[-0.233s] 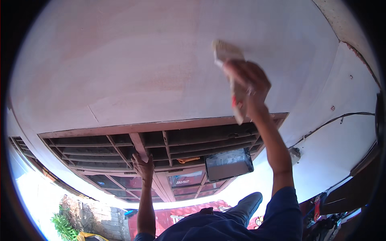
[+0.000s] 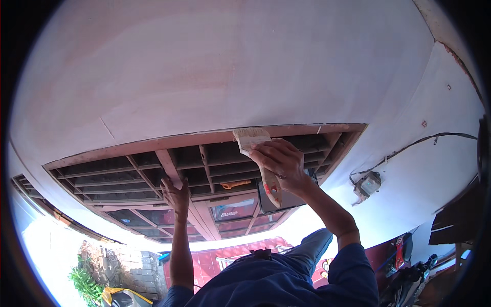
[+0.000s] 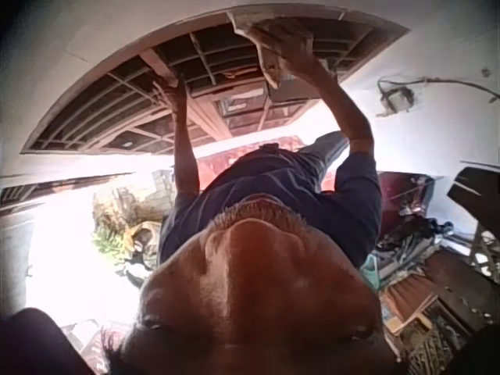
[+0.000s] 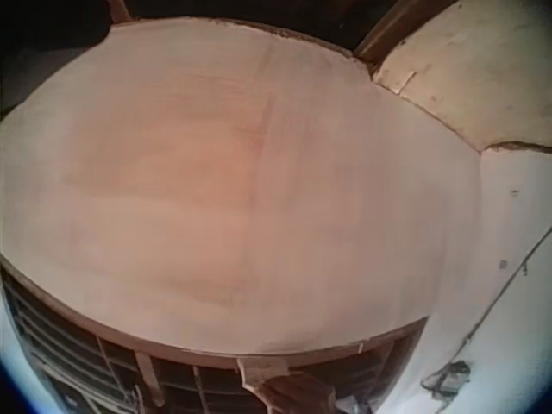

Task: The person paints the ceiling area above a window using a paintbrush while holding a container of paint. They apply paint to the surface with steady strokes and dip the brush back into the paint container periodically.

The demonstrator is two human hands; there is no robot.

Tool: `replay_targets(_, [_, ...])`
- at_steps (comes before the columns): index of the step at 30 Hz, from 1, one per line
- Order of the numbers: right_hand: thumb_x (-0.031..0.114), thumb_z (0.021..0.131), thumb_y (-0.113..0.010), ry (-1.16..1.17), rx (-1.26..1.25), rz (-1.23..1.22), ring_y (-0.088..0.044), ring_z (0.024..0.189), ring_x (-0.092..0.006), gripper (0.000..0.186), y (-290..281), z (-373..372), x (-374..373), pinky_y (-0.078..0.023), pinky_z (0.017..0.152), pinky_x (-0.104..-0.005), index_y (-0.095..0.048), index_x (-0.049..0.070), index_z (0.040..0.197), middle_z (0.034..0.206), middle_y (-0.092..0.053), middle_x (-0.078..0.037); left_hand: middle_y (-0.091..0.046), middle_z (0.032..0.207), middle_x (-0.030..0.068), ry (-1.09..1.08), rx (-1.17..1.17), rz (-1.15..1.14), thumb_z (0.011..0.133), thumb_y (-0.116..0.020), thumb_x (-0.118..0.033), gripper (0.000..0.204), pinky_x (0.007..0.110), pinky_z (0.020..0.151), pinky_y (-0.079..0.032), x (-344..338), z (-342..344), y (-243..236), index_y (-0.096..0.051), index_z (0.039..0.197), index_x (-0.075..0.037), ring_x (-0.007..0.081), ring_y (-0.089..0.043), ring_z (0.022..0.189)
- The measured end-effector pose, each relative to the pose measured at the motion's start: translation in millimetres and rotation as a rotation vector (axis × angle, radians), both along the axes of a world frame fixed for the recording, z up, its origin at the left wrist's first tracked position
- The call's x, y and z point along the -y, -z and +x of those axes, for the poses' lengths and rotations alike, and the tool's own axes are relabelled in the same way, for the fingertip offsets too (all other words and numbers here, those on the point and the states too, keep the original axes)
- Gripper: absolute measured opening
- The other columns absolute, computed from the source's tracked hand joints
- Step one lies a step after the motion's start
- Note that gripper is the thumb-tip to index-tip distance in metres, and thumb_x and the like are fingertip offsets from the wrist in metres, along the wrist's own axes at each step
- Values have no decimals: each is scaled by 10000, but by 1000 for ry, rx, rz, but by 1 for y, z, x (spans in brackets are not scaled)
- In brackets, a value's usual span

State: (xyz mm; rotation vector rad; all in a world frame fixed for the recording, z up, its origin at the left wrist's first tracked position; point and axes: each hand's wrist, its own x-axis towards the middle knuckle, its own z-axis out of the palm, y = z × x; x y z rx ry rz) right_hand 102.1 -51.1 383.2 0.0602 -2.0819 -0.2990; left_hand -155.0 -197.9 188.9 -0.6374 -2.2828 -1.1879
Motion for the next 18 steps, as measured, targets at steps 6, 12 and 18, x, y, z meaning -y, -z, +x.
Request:
replay_targets(6, [138,662,-745,42,-375,62,-666,844,-194,301,-42,-4,-6,-540,763,-351,-665,143,953,902,-689,-12,-526,911,221,1,14,-4,678,-774,-296,603,511,745,-401,4,-5,2,-415,1066,-5,425,-518,888])
replay_targets(12, [77,633,-754,-29,-161,-155,-669,803,-208,363,30,4,5,-542,745,-346,-667,138,980,918,-682,-32,-530,916,207,4,34,5,681,-772,-312,573,498,760,-389,-3,-2,4,-434,1024,-2,414,-513,899])
replay_targets(18, [91,804,-707,109,-519,-1273,-629,930,-163,225,121,66,46,-500,825,-298,-647,41,1016,952,-661,-77,-538,924,193,15,10,1,685,-772,-317,573,489,772,-393,6,-5,3,-434,1031,-11,399,-517,917])
